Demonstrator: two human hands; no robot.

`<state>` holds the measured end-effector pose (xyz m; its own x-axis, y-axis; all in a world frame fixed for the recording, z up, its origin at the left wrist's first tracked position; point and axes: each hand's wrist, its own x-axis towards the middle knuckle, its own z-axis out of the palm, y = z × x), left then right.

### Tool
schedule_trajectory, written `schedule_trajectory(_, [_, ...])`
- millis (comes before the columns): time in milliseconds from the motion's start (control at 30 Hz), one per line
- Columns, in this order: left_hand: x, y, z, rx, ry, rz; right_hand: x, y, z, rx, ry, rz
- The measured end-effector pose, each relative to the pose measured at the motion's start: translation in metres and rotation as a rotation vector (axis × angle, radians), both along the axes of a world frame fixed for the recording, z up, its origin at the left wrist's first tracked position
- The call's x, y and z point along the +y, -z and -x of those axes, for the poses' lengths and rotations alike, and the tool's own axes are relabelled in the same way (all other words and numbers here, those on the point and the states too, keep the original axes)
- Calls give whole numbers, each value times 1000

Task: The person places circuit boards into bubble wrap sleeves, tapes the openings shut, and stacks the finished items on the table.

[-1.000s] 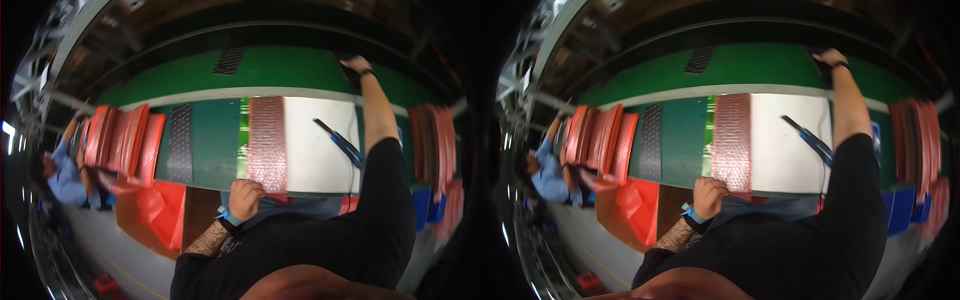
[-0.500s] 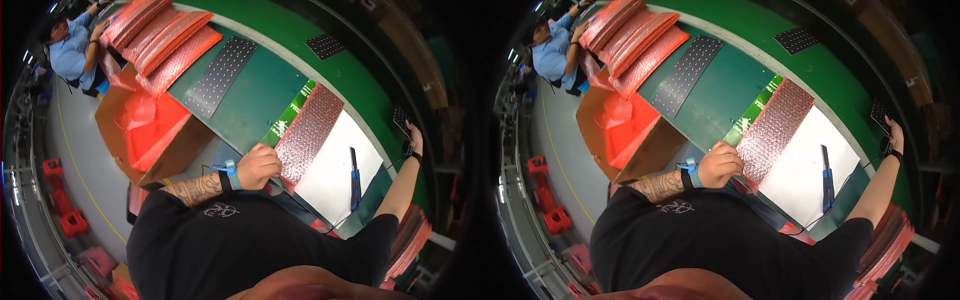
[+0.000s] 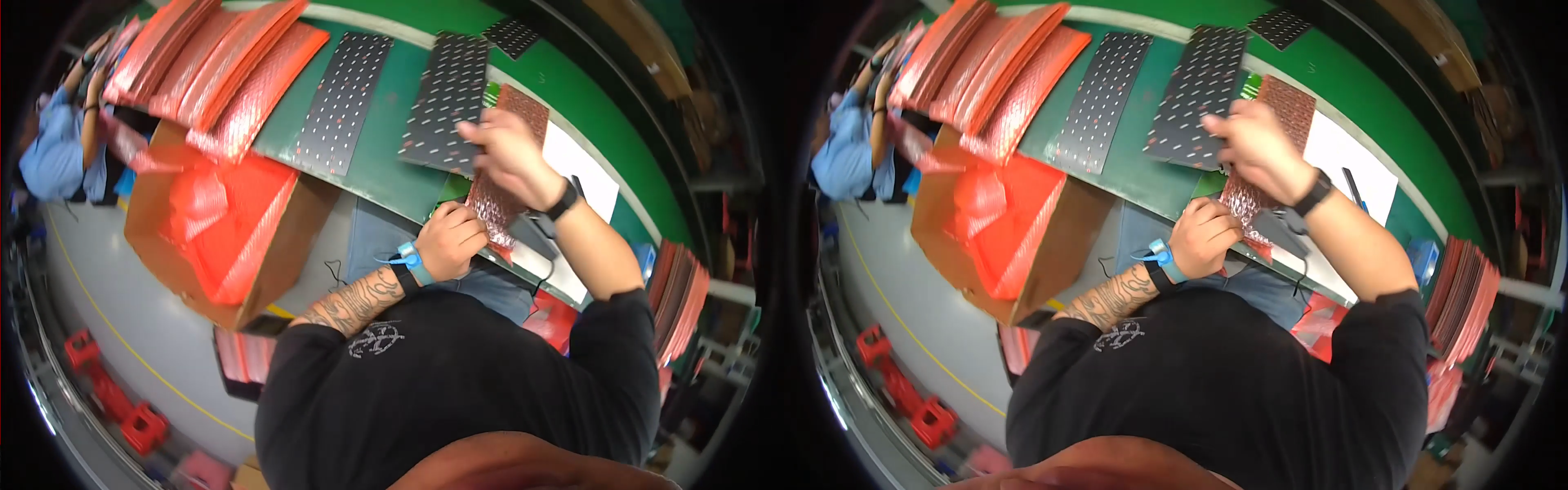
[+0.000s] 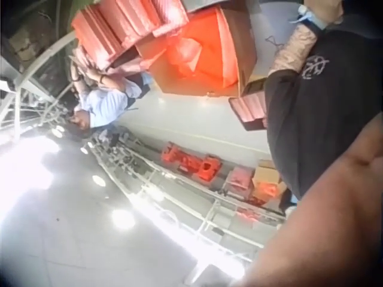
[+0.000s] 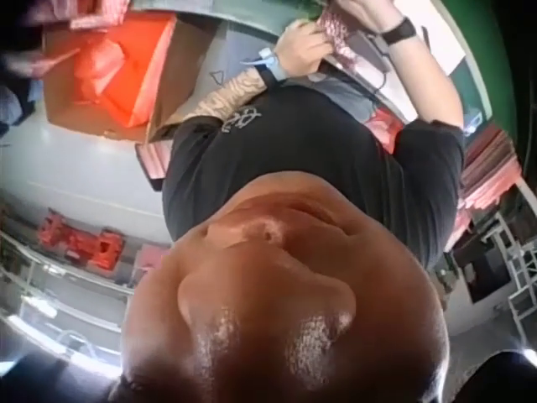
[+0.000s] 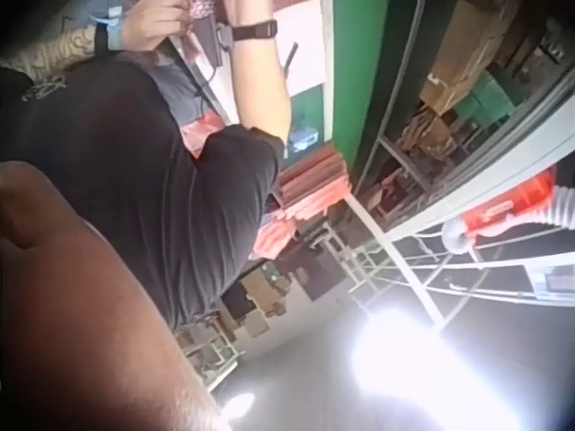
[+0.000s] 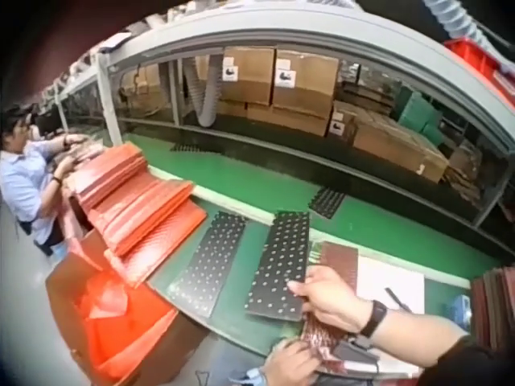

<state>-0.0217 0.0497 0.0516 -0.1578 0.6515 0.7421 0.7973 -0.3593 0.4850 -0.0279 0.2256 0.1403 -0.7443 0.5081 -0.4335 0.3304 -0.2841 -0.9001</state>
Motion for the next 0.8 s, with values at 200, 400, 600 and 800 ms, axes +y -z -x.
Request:
schedule_trajectory(200, [-2,4,-13,11,-78,-62,-54,23,19,-189,-10,-44])
schedule_trajectory(400, [0,4,-18,-14,-37,-26,-13,12,21,-405,-277,16])
schedule_trajectory(600, [11,-6,-9,-27,-5,15,135,-43,33,-310,-245,-414])
schedule_trajectory(800, [9,1,-2,71,23,168,344,31,33,-643,358,-1020])
